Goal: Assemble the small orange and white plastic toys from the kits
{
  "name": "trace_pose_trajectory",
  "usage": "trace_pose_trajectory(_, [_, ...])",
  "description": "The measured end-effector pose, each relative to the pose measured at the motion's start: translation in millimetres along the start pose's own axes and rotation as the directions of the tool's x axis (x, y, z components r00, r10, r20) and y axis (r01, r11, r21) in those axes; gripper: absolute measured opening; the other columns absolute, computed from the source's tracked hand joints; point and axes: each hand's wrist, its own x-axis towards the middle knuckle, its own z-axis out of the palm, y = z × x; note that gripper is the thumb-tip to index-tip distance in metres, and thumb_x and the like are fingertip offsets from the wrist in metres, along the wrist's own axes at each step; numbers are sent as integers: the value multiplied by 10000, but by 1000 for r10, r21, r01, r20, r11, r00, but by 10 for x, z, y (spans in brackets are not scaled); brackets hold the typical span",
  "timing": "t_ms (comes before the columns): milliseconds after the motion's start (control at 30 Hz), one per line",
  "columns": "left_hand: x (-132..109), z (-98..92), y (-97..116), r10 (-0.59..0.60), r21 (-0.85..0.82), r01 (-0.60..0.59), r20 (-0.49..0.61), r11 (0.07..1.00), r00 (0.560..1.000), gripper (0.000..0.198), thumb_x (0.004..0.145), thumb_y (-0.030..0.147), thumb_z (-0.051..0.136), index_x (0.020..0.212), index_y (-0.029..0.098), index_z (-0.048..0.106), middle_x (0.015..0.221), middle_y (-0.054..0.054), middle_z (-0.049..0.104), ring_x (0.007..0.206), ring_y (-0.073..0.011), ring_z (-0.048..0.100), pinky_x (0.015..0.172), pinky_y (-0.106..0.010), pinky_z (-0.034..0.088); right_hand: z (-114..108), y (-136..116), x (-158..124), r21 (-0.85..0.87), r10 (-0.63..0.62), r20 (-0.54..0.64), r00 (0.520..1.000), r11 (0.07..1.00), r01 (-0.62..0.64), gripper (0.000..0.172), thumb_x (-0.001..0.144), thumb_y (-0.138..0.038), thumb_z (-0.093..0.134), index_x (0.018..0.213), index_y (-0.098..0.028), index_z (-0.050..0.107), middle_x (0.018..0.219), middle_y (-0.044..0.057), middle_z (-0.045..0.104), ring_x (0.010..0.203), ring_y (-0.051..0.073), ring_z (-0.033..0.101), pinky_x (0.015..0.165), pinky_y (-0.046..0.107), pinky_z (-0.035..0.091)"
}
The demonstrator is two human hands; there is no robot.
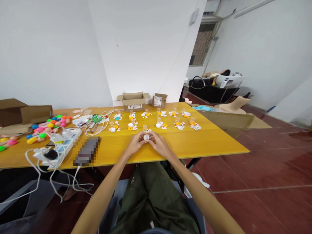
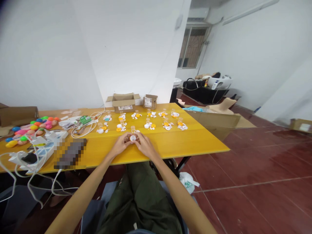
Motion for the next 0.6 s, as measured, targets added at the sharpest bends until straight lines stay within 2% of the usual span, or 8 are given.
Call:
trace_pose_trajectory(400, [11,3,0,-19,-70,18,-8,997,1000,254,801,285,745,1021,197,656,880,-26,706,799,-178,647,767,-290,509,3,2,2,7,4,-11,1000,1000,-4,289,891,-292,622,1177,-256,640,1108,76,718,964,228,691,922,390,545])
trace_pose_trajectory(600, [2,0,-16,-37,-89,36,-6,995,999,255,794,269,740,1019,198,645,876,-21,700,800,-173,646,753,-279,500,16,6,39,134,40,22,999,990,-43,305,846,-277,659,1149,-245,647,1088,70,727,929,219,704,889,379,569])
